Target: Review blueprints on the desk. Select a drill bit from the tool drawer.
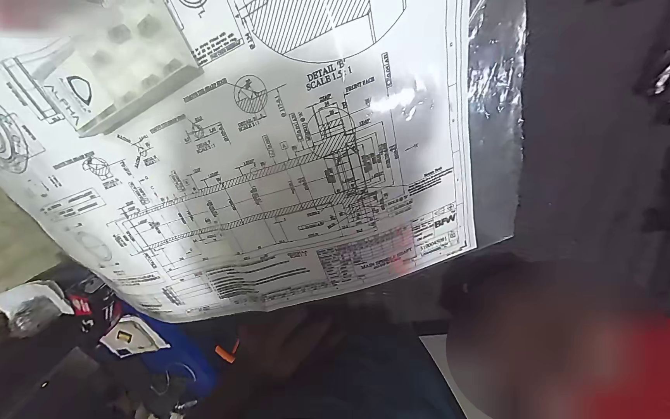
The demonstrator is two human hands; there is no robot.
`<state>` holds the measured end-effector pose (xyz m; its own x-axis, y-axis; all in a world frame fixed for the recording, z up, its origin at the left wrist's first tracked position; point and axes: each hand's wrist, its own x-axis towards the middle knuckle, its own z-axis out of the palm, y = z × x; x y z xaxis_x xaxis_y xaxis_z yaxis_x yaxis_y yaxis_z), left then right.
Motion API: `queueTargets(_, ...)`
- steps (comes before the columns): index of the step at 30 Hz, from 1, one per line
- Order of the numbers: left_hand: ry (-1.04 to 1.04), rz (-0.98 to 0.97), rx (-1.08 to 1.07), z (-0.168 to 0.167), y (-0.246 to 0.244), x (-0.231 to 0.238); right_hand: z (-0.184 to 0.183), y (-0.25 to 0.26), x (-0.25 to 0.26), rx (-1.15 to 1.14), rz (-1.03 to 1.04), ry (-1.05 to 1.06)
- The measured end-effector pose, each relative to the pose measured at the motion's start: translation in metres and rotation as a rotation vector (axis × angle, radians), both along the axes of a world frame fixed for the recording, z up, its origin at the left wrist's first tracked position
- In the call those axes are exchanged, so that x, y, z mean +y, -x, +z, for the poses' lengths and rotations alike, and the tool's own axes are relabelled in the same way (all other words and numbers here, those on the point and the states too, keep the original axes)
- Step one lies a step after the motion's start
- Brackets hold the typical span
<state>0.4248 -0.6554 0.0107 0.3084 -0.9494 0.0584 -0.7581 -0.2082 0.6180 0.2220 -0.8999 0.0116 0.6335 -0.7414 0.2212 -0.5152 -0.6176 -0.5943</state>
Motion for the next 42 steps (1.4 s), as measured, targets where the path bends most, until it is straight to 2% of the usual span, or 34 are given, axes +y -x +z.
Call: queueTargets(42, 0.035, -0.011, -0.011, -0.0007, -0.0022, -0.0019, -0.0011, 0.0014, 0.0018, -0.058, -0.02, -0.07)
